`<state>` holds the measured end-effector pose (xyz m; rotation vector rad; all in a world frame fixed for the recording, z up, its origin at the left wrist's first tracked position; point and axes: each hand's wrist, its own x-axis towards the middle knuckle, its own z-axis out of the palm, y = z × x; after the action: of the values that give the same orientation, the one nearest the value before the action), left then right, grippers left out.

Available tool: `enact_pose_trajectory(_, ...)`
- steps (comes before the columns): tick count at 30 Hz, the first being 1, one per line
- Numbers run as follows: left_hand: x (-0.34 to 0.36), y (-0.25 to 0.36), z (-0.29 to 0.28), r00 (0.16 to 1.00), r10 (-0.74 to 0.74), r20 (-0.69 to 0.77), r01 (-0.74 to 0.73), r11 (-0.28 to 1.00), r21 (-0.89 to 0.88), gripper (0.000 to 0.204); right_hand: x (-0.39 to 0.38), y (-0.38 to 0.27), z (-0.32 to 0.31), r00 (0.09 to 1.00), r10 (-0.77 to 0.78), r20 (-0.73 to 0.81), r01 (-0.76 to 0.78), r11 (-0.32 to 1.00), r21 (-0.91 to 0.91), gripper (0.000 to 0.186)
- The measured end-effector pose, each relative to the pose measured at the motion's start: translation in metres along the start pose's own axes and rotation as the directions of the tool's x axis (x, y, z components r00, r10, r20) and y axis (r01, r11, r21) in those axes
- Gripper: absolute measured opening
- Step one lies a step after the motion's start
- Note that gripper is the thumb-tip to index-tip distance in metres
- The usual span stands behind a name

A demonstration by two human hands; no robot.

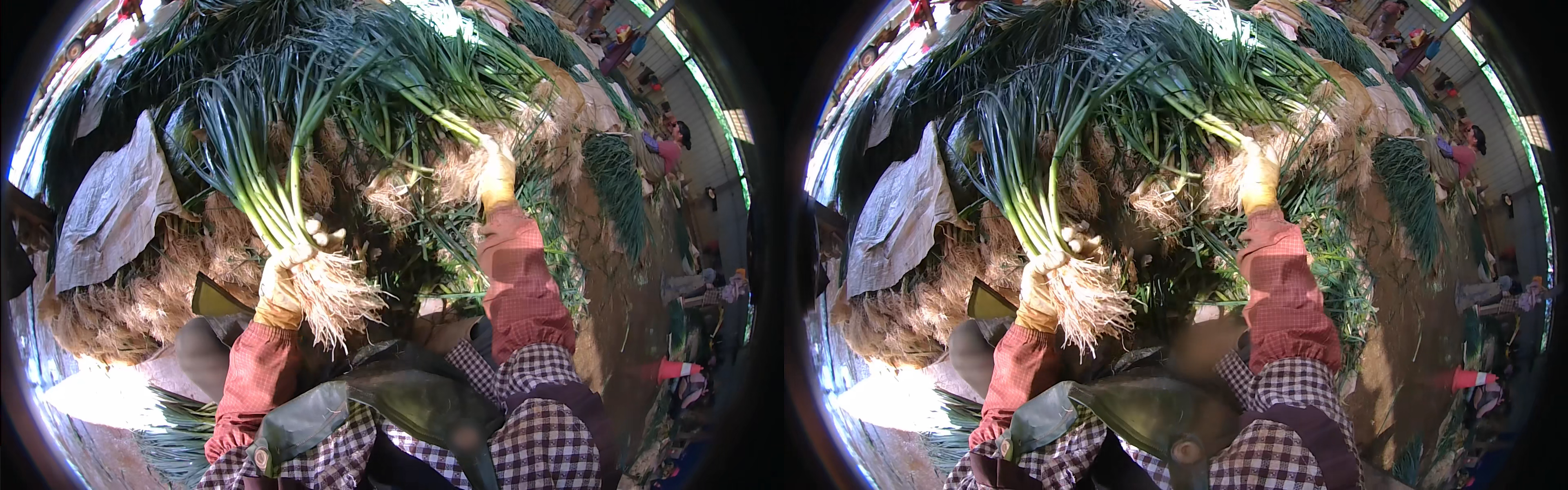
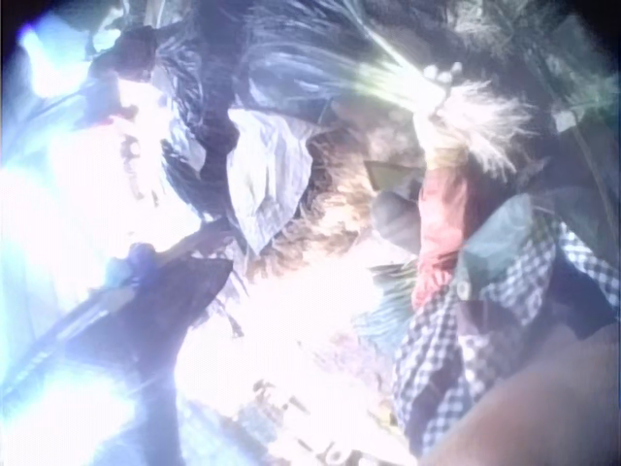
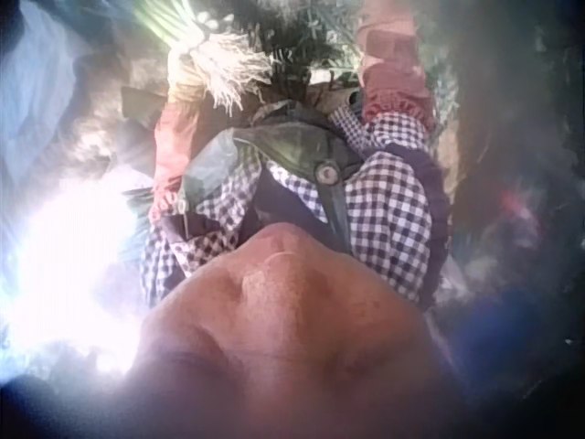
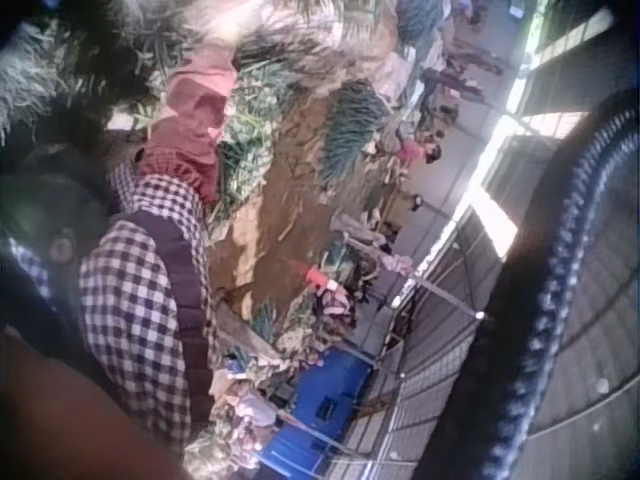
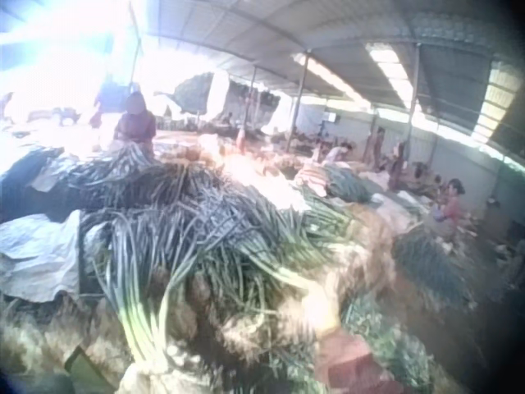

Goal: The person cleans bunches of scallions by hand, stripping away the outer layers and cleaning the roots while sitting on the ground in a processing facility.

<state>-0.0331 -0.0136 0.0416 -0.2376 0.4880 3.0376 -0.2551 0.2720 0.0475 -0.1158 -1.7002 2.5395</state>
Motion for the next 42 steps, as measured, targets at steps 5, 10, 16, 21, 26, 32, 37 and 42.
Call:
enact_pose_trajectory(5,0.002,-0.015,-0.026,0.995,0.004,-0.102,0.007,0.995,0.104,0.036,-0.139,0.093,0.053,0.943,0.088,0.321,-0.09,0.996,-0.008,0.013)
enact_pose_trajectory(10,-0.01,-0.019,-0.045,0.966,-0.101,-0.24,0.148,0.971,0.189,0.03,-0.201,0.141,0.071,0.947,0.179,0.268,-0.031,0.879,-0.476,0.016)
enact_pose_trajectory(16,-0.016,-0.023,-0.046,0.971,-0.111,-0.211,0.159,0.96,0.229,0.029,-0.166,0.113,0.082,0.674,0.587,0.448,-0.576,0.798,-0.179,0.023)
enact_pose_trajectory(21,-0.021,-0.022,-0.028,0.987,-0.082,-0.139,0.102,0.984,0.146,0.031,-0.158,0.139,0.067,0.749,0.613,0.252,-0.605,0.788,-0.119,0.009)
enact_pose_trajectory(26,-0.019,-0.017,-0.024,0.991,-0.077,-0.11,0.09,0.99,0.113,0.034,-0.138,0.146,0.082,0.885,0.418,0.204,-0.255,0.803,-0.538,0.013)
enact_pose_trajectory(32,-0.017,-0.004,-0.031,0.998,-0.025,-0.063,0.033,0.992,0.121,0.033,-0.115,0.106,0.119,0.958,0.285,-0.015,-0.231,0.745,-0.626,0.014)
enact_pose_trajectory(37,-0.02,0.0,-0.016,0.995,-0.085,0.047,0.089,0.993,-0.082,0.038,-0.071,0.058,0.106,0.953,-0.181,0.242,0.268,0.138,-0.953,0.049)
enact_pose_trajectory(42,-0.016,-0.011,-0.026,0.975,-0.195,-0.107,0.183,0.977,-0.107,0.033,-0.124,0.101,0.11,0.368,0.598,0.712,-0.642,0.717,-0.271,0.022)
